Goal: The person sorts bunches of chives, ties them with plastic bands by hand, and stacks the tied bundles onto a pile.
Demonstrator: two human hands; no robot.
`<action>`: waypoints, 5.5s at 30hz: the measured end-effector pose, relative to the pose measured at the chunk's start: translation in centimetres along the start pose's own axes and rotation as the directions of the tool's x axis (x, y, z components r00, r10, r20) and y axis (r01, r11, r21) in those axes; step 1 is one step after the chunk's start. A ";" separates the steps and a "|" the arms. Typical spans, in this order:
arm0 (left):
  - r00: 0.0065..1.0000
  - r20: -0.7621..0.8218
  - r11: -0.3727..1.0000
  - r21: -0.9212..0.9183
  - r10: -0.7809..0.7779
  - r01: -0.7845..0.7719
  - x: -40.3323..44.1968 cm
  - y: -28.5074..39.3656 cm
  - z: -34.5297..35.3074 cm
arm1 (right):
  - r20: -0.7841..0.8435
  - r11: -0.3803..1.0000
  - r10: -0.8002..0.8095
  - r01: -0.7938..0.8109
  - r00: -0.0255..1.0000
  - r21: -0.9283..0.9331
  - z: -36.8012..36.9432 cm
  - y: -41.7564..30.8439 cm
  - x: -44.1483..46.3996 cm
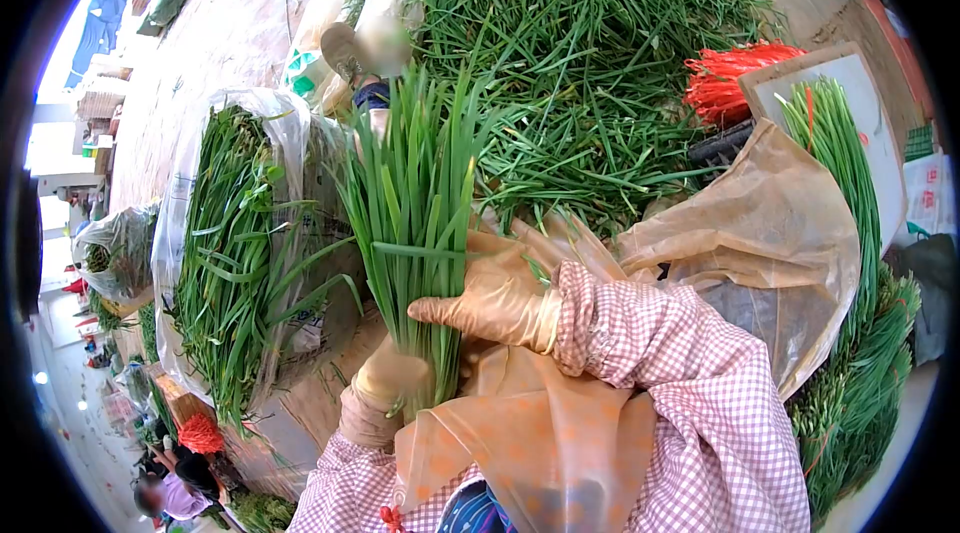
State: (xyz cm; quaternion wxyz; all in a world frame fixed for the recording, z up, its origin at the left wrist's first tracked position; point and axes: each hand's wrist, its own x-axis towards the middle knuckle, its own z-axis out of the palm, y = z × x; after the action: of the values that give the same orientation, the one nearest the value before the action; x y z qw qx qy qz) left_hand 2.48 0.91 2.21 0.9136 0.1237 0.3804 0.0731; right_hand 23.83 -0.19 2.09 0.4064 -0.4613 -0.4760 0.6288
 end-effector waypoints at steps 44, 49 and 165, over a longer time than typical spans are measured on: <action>0.937 0.271 0.808 0.487 0.222 -0.333 0.3 -1.2 -1.7 | -0.304 0.955 -0.194 0.109 0.933 -0.276 -6.3 -5.3 0.5; 0.982 0.107 0.935 0.306 0.156 -0.182 0.6 -2.0 -3.6 | -0.747 0.976 -0.125 0.218 0.653 0.027 -8.3 -4.7 1.5; 0.736 0.665 -0.296 0.732 0.122 -0.613 3.5 0.1 0.6 | -0.764 0.900 -0.415 0.349 0.494 -0.263 -16.4 -5.1 -0.9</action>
State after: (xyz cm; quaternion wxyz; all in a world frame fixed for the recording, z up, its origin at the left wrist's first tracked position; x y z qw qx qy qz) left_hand 5.30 1.66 0.28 0.4686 0.8792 0.0785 0.0352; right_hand 40.33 3.70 5.21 0.6881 -0.5921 -0.3525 0.2273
